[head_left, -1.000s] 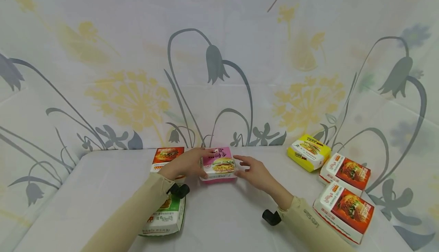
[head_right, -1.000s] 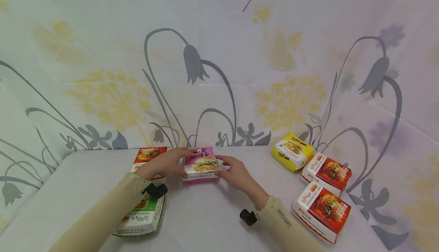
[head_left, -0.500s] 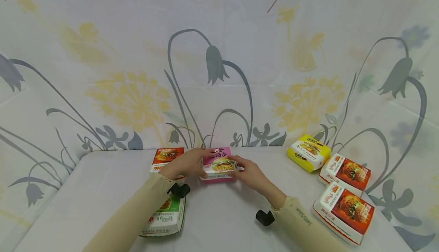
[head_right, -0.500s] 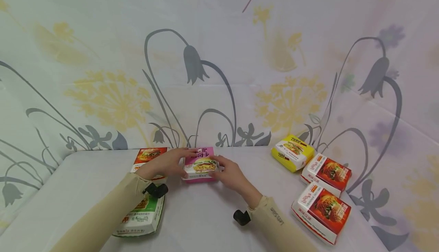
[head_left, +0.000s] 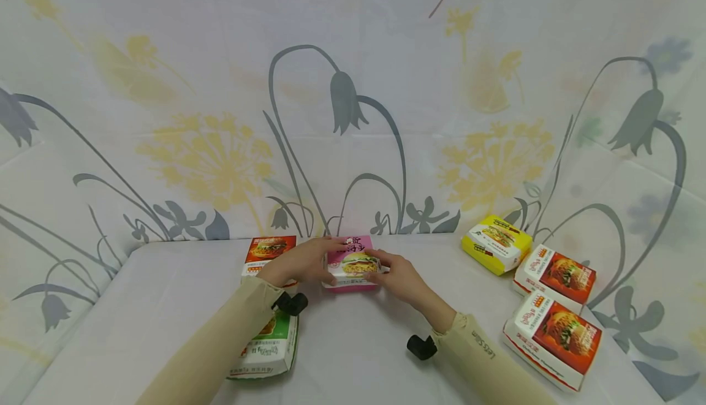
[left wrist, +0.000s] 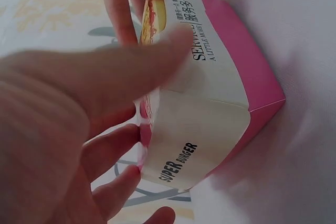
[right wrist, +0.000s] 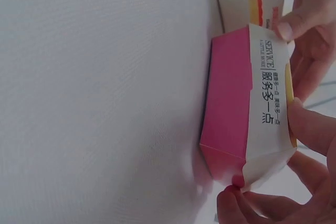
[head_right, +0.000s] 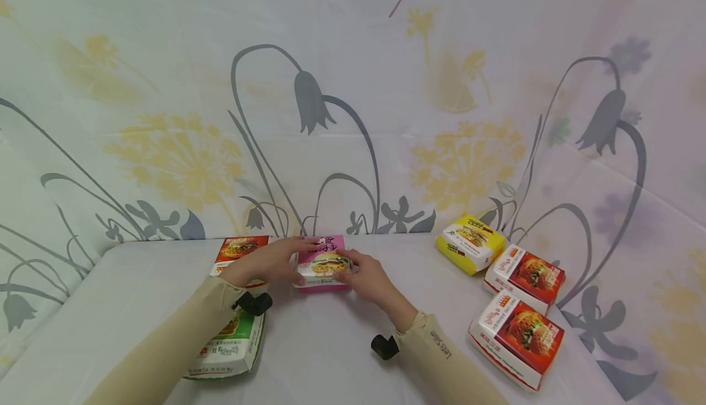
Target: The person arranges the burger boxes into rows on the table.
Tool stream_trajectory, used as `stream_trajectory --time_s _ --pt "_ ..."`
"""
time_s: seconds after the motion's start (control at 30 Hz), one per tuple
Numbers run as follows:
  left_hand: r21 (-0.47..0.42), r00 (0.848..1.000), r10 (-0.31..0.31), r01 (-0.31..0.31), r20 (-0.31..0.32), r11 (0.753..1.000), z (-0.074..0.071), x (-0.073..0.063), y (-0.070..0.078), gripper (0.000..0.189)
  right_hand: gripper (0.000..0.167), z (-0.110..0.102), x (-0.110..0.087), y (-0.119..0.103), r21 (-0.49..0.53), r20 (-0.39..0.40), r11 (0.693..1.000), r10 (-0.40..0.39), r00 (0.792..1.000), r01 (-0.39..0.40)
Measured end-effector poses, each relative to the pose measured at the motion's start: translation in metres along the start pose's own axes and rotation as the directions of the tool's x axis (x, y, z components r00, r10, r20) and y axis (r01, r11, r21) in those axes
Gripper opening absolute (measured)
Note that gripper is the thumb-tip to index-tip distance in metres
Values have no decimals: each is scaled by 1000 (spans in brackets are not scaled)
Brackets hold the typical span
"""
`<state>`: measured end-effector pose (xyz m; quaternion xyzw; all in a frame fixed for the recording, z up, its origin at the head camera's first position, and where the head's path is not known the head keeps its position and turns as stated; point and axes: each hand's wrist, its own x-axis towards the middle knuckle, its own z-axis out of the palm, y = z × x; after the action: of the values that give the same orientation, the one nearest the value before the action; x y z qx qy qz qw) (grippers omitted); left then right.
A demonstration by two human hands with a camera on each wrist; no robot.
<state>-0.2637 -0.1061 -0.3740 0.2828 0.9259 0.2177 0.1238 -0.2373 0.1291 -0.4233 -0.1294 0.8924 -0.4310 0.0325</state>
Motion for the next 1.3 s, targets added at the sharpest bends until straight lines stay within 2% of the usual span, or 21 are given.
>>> stream_trajectory --time_s 0.43,0.7,0.97,1.17,1.3 --pt "2 999 -44 44 -22 999 -1 2 3 64 55 -2 1 -2 0 -3 1000 0 1000 0" --pt "-11 999 -33 33 -22 999 0 0 4 63 55 1 1 -1 25 8 1000 12 1000 -12" --pt "-21 1000 7 -8 -14 1000 2 -1 -1 54 49 -1 -1 -2 4 12 1000 12 1000 -12" --pt "-32 1000 -17 17 -9 999 0 -2 -1 53 48 -1 -2 -3 9 15 1000 13 1000 -13" --pt "-47 1000 -2 2 -5 999 1 -1 -2 55 48 -1 -2 -2 26 14 999 27 1000 -27"
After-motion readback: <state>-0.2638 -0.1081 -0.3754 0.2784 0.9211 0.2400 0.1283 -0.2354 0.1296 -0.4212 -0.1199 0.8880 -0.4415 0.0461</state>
